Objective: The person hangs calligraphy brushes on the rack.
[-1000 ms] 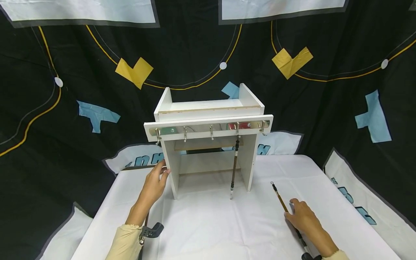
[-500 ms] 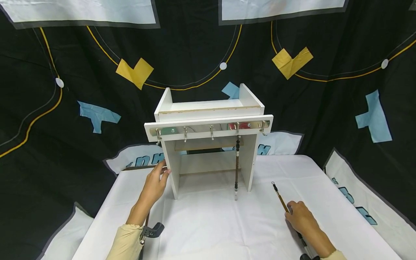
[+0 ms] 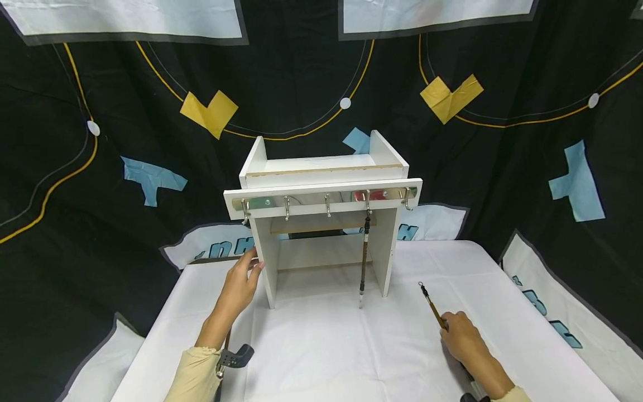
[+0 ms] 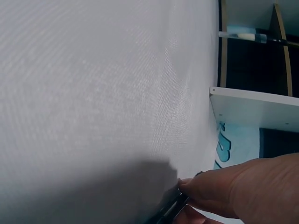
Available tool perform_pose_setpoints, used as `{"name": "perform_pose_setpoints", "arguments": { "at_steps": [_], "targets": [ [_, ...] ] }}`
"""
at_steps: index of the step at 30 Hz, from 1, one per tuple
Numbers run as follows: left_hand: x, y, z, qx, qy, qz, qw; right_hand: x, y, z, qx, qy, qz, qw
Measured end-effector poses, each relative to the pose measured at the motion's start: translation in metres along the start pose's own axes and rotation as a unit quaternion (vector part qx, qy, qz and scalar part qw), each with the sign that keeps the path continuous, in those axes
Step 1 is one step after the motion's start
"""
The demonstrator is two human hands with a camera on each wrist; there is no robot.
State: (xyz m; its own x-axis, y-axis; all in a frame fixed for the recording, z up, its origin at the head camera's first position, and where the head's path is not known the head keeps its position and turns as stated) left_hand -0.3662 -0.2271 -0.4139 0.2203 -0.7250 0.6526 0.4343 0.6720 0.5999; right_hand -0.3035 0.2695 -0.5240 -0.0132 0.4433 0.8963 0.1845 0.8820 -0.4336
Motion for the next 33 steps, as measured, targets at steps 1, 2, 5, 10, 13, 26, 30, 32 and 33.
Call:
{"name": "perform_pose_setpoints", "arguments": {
  "at_steps": [1,2,5,10,13,26,30,32,33],
  "targets": [
    [-0.0001,-0.0001,0.0,0.001,0.0,-0.001,1.0,-0.0001,-0.0004,0.0,-0.001,0.001,0.001,1.0],
    [-0.0002,-0.0002,0.0001,0.001,-0.001,-0.001,1.0,-0.0002,-0.0005,0.0002,-0.002,0.003,0.001,1.0],
    [-0.0002,-0.0002,0.0004,0.002,-0.002,-0.003,1.0,-0.0003,-0.001,0.0008,-0.005,0.006,0.002,1.0],
    [0.0002,0.0001,0.0008,0.002,-0.003,-0.002,1.0,-0.0003,-0.0012,0.0002,-0.003,0.006,0.0,1.0],
    [-0.0001,-0.0004,0.0005,0.004,-0.004,0.001,1.0,0.0004,-0.0013,-0.0002,-0.002,0.006,0.002,1.0],
    [-0.001,-0.0008,0.0009,-0.004,0.0,0.007,1.0,0.0025,0.0016,0.0031,0.004,0.006,0.032,0.9994],
    [-0.001,0.0001,0.0011,-0.005,-0.001,0.008,1.0,0.0039,0.0022,0.0021,-0.002,0.002,0.04,0.9992],
    [-0.0012,-0.0006,0.0007,-0.002,-0.003,0.007,1.0,0.0058,0.0018,0.0004,-0.007,0.003,0.045,0.9989],
    [-0.0012,-0.001,0.0004,0.0,-0.004,0.008,1.0,0.0068,0.0018,-0.0001,-0.01,0.004,0.047,0.9988]
  ]
}}
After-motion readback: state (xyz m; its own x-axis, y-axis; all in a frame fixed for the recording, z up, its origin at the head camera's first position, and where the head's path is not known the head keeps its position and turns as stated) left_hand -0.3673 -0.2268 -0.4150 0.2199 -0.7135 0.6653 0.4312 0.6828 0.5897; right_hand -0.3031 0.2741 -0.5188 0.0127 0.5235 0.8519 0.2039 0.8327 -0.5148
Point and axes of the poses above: each hand's wrist, its own z-axis towards the middle knuckle, its own x-axis out of the back of the hand, y = z × x, the point moved 8 cm from there along z, towards the middle knuckle, and after that the axes turned 8 degrees about -x, right-handed, at the moved point
